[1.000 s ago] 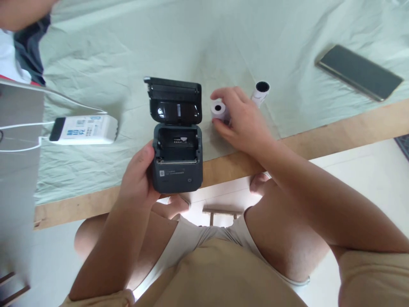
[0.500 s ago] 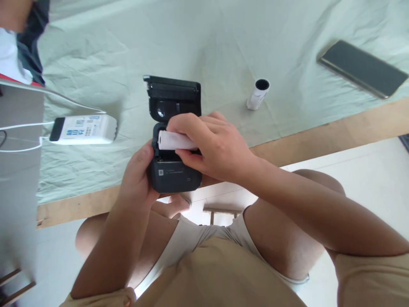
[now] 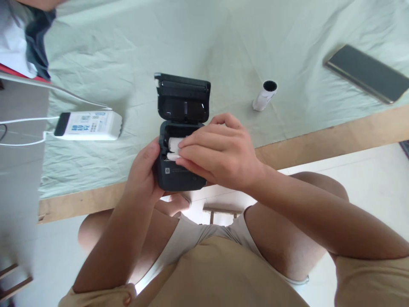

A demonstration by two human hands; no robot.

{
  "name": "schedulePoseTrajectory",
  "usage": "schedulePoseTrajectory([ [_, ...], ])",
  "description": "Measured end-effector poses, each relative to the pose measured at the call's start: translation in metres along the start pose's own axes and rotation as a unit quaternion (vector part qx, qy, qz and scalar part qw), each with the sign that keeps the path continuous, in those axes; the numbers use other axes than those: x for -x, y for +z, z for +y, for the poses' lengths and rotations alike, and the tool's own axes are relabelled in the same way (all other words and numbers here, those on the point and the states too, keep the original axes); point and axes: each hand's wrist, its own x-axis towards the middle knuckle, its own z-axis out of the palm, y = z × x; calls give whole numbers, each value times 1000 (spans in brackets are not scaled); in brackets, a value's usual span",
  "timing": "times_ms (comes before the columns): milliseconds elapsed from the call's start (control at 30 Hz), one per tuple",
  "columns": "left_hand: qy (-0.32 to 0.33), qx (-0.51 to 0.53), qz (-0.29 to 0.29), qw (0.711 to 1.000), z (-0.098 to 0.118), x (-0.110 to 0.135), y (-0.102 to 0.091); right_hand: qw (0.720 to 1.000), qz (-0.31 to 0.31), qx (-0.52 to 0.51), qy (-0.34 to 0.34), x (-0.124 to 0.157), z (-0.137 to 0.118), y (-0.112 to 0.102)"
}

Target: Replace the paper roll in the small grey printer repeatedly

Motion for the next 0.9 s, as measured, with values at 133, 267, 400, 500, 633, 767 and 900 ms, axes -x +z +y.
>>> schedulePoseTrajectory([
  [133, 54, 5, -76, 996, -4, -2, -7, 999, 27, -29, -34, 8, -7, 13],
  [267, 49, 1, -69, 996, -5, 2, -12, 999, 8, -27, -27, 18, -8, 24],
  [400, 47, -19, -80, 995, -6, 4, -13, 998, 9, -64, -9, 22, -9, 24],
  [500, 46, -40, -73, 995, -6, 4, -13, 995, 18, -97, 30, 21, -11, 21],
  [633, 25, -72, -49, 996, -3, 4, -11, 991, 48, -104, 62, 15, -8, 14],
  [767, 6, -75, -49, 996, 1, 6, -9, 985, 109, -68, 114, 9, 6, 5],
  [900, 11, -81, -68, 994, 2, 8, -8, 976, 44, -89, 194, 9, 20, 1],
])
